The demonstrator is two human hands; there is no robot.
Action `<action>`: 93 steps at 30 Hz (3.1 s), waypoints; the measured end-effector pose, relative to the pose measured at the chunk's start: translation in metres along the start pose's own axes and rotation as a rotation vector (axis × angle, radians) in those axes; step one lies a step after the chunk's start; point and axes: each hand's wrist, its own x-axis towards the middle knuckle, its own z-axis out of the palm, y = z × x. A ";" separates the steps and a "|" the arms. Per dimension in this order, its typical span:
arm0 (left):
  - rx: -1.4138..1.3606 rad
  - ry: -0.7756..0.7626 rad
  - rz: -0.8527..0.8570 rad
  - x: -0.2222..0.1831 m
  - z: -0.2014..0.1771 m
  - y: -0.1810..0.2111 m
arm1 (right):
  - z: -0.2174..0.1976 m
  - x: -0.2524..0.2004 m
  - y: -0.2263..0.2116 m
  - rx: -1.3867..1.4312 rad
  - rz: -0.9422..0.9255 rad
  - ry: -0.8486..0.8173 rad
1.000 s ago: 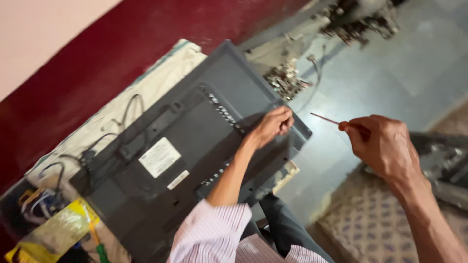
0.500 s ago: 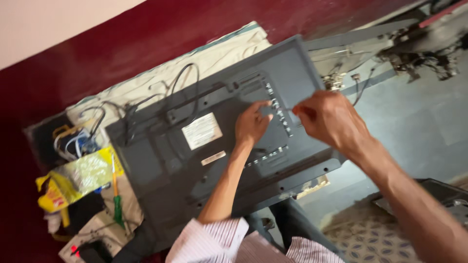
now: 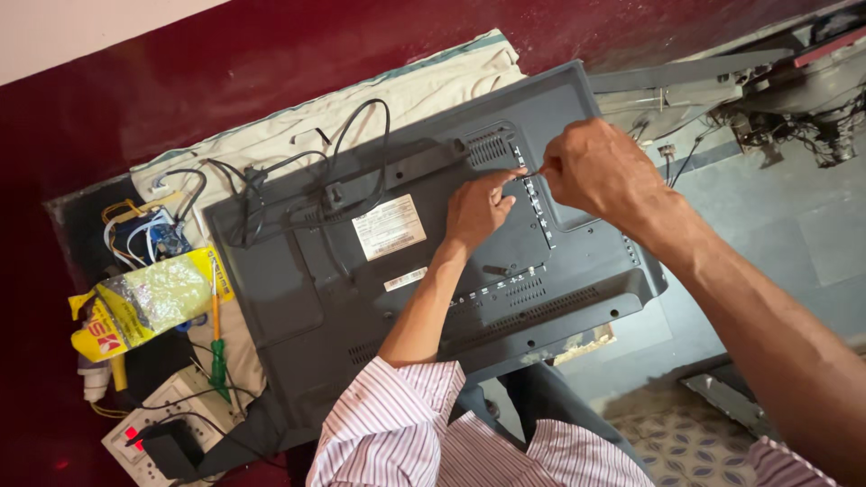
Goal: The person uses a red-handled screwdriver to remove screws from the back panel of a television. They systematically loosen and remove several screws along the top edge of the device.
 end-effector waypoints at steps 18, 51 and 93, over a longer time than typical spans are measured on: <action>0.046 0.013 -0.009 0.000 0.002 -0.002 | 0.002 0.001 0.002 0.030 0.026 0.003; 0.259 0.186 -0.206 0.011 0.026 0.011 | 0.021 -0.001 0.015 -0.293 0.012 -0.224; 0.202 0.162 -0.218 0.009 0.028 -0.002 | 0.020 0.021 -0.003 -0.398 -0.143 -0.338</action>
